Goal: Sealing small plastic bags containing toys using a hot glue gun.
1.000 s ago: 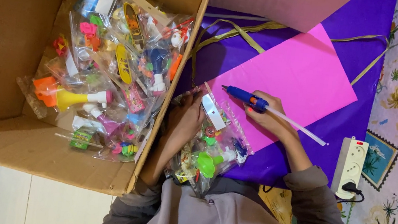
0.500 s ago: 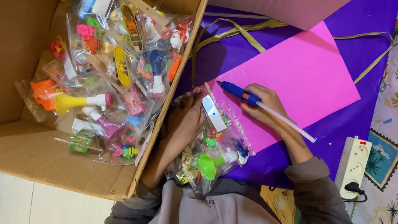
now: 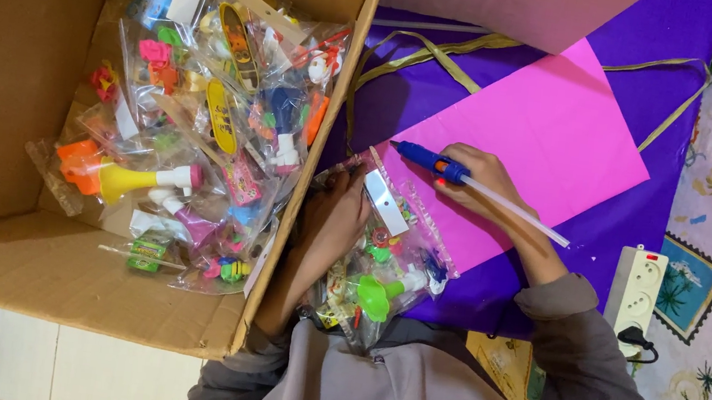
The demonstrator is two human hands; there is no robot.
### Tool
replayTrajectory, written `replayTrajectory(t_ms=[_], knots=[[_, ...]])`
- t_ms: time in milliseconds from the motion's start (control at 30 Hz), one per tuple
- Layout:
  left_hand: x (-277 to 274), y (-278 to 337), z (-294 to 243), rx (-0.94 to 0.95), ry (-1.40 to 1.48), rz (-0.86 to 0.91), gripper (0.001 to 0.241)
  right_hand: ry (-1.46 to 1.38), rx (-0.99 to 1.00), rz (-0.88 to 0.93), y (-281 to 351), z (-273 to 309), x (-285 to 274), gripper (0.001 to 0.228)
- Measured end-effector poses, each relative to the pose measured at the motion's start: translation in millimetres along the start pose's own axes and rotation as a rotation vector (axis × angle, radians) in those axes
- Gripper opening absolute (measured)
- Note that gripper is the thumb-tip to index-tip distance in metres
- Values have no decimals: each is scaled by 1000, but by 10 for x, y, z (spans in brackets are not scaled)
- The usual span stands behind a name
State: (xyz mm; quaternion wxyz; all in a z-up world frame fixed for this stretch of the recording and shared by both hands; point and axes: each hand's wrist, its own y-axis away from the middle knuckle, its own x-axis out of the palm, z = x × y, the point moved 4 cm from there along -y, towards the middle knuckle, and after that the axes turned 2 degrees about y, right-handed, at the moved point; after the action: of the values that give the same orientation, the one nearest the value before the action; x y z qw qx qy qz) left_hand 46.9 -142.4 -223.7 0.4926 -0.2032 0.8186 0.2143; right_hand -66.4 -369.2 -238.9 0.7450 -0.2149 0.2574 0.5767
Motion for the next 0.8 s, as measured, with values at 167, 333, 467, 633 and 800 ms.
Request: replayTrajectory(t_ms=[167,333,467,633,800], knots=[[-46,-12,-11,9,-2,-11,53,-13,-10,18,-37,29,-24,29],[-56,-12,-22,11,5,15,53,5,-4,23,-42,-12,3,28],[-53,-3,-24,-31,-1,45,55,18,-13,27,-52,17,-2,29],[1,-27,12,-38,12,70,56,31,-10,29,-41,-17,17,28],[-57,-19,-18,-42,27,74,55,38,-4,43,-14,-5,6,29]])
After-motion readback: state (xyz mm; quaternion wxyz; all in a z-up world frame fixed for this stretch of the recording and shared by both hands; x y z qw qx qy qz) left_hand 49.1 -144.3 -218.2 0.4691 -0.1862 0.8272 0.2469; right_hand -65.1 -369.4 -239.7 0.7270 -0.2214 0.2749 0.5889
